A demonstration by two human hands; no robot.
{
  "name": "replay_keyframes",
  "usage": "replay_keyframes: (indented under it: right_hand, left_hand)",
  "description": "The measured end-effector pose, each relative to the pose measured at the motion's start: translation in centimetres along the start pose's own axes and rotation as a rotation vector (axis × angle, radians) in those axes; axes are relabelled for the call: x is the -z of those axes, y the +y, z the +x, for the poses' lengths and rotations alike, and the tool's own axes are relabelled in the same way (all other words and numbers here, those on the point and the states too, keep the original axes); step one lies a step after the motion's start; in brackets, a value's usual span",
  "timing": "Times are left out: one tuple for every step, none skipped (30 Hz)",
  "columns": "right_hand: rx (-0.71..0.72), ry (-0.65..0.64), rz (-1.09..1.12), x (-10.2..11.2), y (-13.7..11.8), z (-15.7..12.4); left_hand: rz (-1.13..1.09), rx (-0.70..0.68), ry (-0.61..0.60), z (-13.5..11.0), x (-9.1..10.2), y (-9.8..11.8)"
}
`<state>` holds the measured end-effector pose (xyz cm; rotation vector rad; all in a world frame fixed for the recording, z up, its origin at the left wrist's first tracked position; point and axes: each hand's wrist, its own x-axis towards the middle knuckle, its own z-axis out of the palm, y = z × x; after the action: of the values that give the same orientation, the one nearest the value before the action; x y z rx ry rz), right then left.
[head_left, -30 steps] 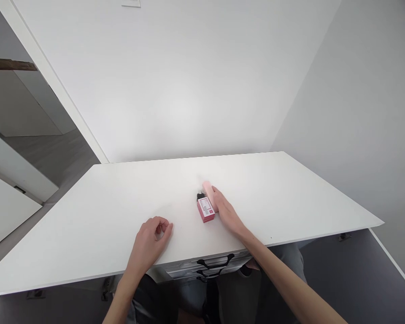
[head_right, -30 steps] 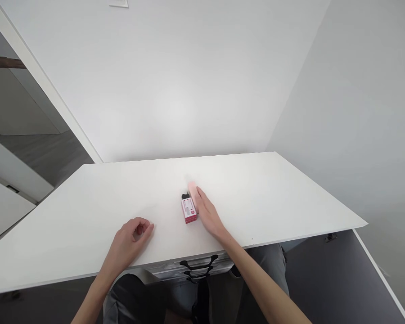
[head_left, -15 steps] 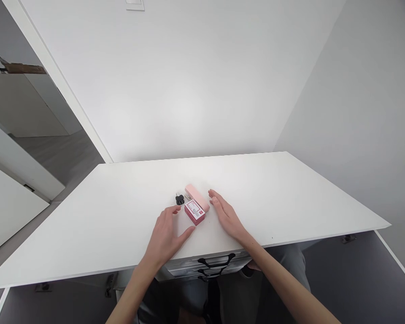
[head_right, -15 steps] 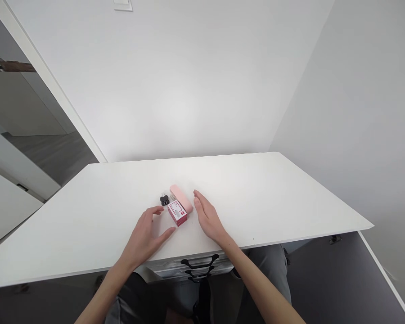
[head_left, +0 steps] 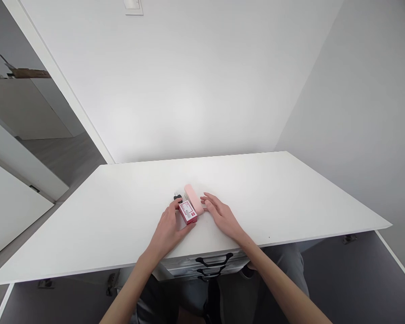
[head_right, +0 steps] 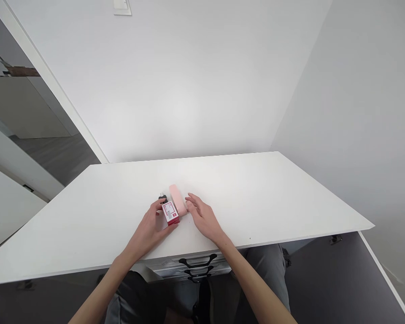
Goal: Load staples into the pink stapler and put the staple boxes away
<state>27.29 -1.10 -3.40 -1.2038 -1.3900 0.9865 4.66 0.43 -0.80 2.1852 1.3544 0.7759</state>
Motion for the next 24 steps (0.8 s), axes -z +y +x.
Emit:
replay_keyframes:
  right_hand:
    - [-0.008,-0.008,0.013,0.0,0.0,0.0]
    - [-0.016,-0.012,0.021,0.0,-0.1,-0.1]
    - [-0.023,-0.014,0.025,0.0,-0.1,-0.1]
    - [-0.03,-0.013,0.027,0.0,-0.2,-0.2]
    - [-0.035,-0.012,0.027,0.0,-0.4,-0.3]
    - [-0.039,-0.01,0.025,0.0,-0.5,-0.3]
    - [-0.042,-0.008,0.022,0.0,-0.6,-0.3]
    - [-0.044,-0.005,0.018,0.0,-0.6,-0.4]
    - [-0.044,-0.003,0.014,0.0,-0.7,-0.4]
    - [-0.044,-0.002,0.011,0.0,-0.7,-0.4]
    - [-0.044,-0.001,0.011,0.0,-0.8,-0.4]
    - [-0.044,0.0,0.012,0.0,-0.8,-0.5]
    - [-0.045,0.0,0.011,0.0,-0.8,-0.5]
    - [-0.047,-0.001,0.009,0.0,-0.8,-0.5]
    - [-0.049,-0.002,0.004,0.0,-0.7,-0.5]
    - [-0.052,-0.002,-0.002,0.0,-0.7,-0.6]
    - [-0.054,-0.003,-0.007,0.0,-0.6,-0.6]
    - [-0.056,-0.003,-0.01,0.0,-0.5,-0.6]
    - [-0.057,-0.002,-0.011,0.0,-0.5,-0.6]
    - [-0.058,0.0,-0.009,0.0,-0.4,-0.6]
    - [-0.057,0.001,-0.007,0.0,-0.3,-0.6]
    - [-0.055,0.001,-0.005,0.0,-0.2,-0.6]
    - [-0.052,0.002,-0.002,0.0,-0.1,-0.6]
    - [-0.047,0.003,0.0,0.0,0.0,-0.6]
  left_hand:
    - [-0.022,0.006,-0.015,-0.1,0.4,-0.2]
    - [-0.041,0.015,-0.025,-0.3,0.8,-0.3]
    - [-0.056,0.026,-0.031,-0.4,1.2,-0.5]
    - [-0.066,0.039,-0.035,-0.6,1.6,-0.6]
    - [-0.073,0.053,-0.034,-0.7,1.9,-0.8]
    - [-0.08,0.066,-0.032,-0.9,2.2,-1.0]
    - [-0.086,0.077,-0.03,-1.0,2.5,-1.1]
    - [-0.093,0.086,-0.028,-1.2,2.9,-1.4]
    - [-0.101,0.092,-0.023,-1.3,3.2,-1.6]
    - [-0.106,0.098,-0.013,-1.3,3.5,-1.9]
    - [-0.107,0.103,0.0,-1.3,3.9,-2.3]
    - [-0.102,0.108,0.019,-1.2,4.3,-2.8]
    - [-0.09,0.114,0.043,-1.1,4.8,-3.5]
    - [-0.071,0.124,0.069,-0.8,5.4,-4.3]
    - [-0.049,0.137,0.099,-0.5,6.1,-5.2]
    - [-0.026,0.158,0.134,-0.1,6.9,-6.2]
    - [-0.013,0.182,0.171,0.3,7.8,-7.2]
    - [-0.013,0.209,0.213,0.7,8.7,-8.2]
    - [-0.018,0.244,0.255,1.0,9.6,-9.2]
    - [-0.022,0.282,0.302,1.4,10.4,-10.1]
    - [-0.028,0.309,0.322,1.7,11.2,-10.9]
    - [-0.039,0.333,0.345,1.9,11.8,-11.5]
    - [-0.053,0.358,0.365,2.1,12.3,-12.0]
    - [-0.069,0.378,0.38,2.2,12.6,-12.4]
